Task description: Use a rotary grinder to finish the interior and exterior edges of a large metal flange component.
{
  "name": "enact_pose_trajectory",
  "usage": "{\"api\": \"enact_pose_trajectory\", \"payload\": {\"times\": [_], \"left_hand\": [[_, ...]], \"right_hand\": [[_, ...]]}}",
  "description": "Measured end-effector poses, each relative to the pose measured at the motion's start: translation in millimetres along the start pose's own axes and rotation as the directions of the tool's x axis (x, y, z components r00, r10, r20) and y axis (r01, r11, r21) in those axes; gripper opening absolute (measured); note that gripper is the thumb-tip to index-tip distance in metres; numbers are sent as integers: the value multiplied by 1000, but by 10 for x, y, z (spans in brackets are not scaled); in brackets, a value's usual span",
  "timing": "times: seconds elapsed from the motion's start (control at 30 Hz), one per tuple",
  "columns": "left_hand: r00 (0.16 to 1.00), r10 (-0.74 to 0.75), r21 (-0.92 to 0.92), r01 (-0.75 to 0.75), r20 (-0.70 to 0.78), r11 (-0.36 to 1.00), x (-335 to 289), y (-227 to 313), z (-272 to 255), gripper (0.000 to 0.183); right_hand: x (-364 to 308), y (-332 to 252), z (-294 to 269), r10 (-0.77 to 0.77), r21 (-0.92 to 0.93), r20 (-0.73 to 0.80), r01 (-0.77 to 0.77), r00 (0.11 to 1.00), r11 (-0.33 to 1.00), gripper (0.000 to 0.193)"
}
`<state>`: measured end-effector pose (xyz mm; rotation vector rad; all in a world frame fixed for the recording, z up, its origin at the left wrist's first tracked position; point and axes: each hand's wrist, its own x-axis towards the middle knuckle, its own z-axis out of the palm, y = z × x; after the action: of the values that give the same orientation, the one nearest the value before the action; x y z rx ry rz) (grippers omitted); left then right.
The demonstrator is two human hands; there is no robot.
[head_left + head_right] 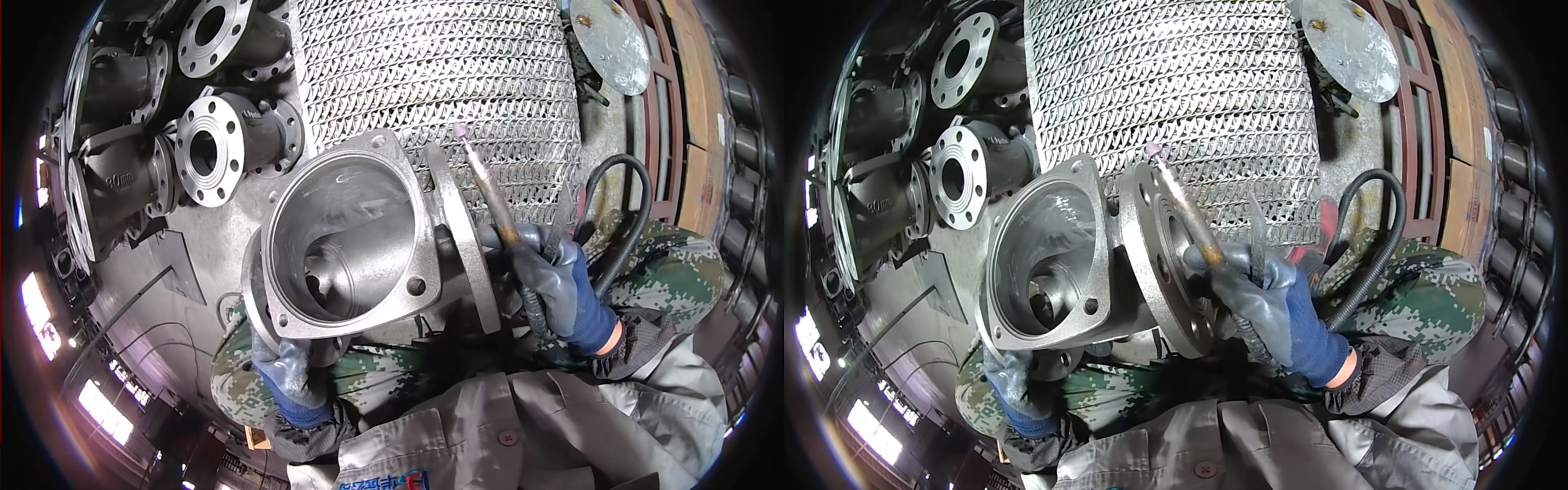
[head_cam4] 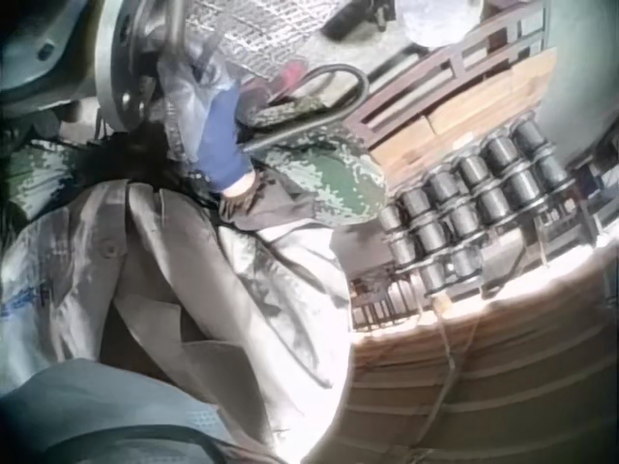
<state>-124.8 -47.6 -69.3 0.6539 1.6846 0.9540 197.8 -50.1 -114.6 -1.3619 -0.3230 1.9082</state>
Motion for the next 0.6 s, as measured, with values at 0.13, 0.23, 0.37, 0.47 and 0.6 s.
{"api": "enact_pose_trajectory", "payload": {"times": [0.13,0.23,0.37,0.47,0.6], "left_hand": [[993,87,8,-88,84,996,42,-37,-14,59],[988,117,14,-119,100,993,9,-60,-2,63],[996,88,96,-89,15,991,15,-45,-5,78],[989,116,-16,-115,90,993,27,-44,-12,67],[996,77,-60,-74,46,995,60,-95,6,51]], "right_hand": [[4,-287,66,44,-137,89,-32,995,990,53],[-9,-517,96,78,-173,7,-76,997,982,52],[-71,-890,-244,94,-270,-42,-102,995,957,46],[-256,-1238,-183,236,-408,-104,-258,966,876,38],[-330,-1533,-281,-20,-550,-187,-88,982,831,49]]}}
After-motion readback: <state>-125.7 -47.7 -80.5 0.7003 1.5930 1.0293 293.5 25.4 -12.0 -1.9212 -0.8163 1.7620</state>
